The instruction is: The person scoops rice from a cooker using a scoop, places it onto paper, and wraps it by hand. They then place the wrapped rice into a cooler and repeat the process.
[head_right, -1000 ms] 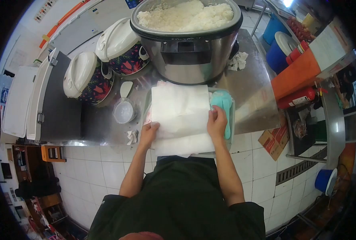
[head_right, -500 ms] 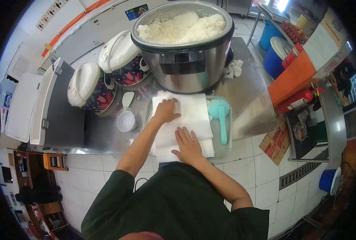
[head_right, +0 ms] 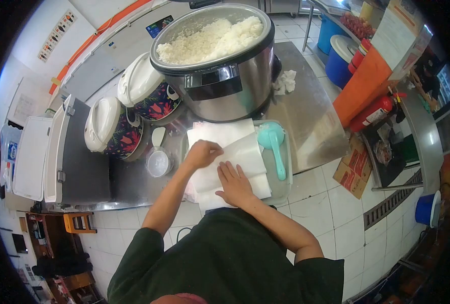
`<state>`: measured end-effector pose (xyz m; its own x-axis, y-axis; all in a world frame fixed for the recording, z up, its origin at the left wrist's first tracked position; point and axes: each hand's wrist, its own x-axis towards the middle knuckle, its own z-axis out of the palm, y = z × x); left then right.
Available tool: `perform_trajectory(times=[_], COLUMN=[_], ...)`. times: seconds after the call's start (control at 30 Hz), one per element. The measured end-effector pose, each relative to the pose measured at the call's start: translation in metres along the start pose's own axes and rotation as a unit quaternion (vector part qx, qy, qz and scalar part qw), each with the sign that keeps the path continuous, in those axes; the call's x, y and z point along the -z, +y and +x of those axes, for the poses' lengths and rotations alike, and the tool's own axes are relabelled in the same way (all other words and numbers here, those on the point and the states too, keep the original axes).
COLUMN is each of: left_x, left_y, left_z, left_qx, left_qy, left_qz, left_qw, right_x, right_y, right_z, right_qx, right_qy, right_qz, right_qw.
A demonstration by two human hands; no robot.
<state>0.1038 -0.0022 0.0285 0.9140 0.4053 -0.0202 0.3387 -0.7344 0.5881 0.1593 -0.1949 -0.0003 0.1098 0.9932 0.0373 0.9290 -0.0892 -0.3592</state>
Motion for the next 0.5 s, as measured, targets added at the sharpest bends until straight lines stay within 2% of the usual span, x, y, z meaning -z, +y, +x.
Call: perform_trajectory(times=[0.2, 0.33, 0.47, 0.5], left_x=[-0.005, -0.016, -0.019, -0.017], left_y=[0.033, 0.029, 0.035, 0.037], left_z=[-0.038, -0.046, -0.052, -0.053], left_qx=[-0.059, -0.093, -0.078, -0.061], left_qy=[0.04, 0.056, 0.066, 0.066], left_qz=[0.065, 0.087, 0.078, 0.064], left_qw=[0.995, 0.99, 0.992, 0.994], right_x=[0.008, 0.012, 0.008, 0.007], right_y=[0.0, 0.0, 0.003, 0.004], right_z=[0.005, 0.005, 0.001, -0.003], right_qx=[-0.006, -0.017, -0.016, 0.004], right_qy=[-0.047, -0.095, -0.101, -0.041], right_qz=[0.016, 0.021, 0.021, 0.005], right_qw=[0.999, 0.995, 0.995, 0.999])
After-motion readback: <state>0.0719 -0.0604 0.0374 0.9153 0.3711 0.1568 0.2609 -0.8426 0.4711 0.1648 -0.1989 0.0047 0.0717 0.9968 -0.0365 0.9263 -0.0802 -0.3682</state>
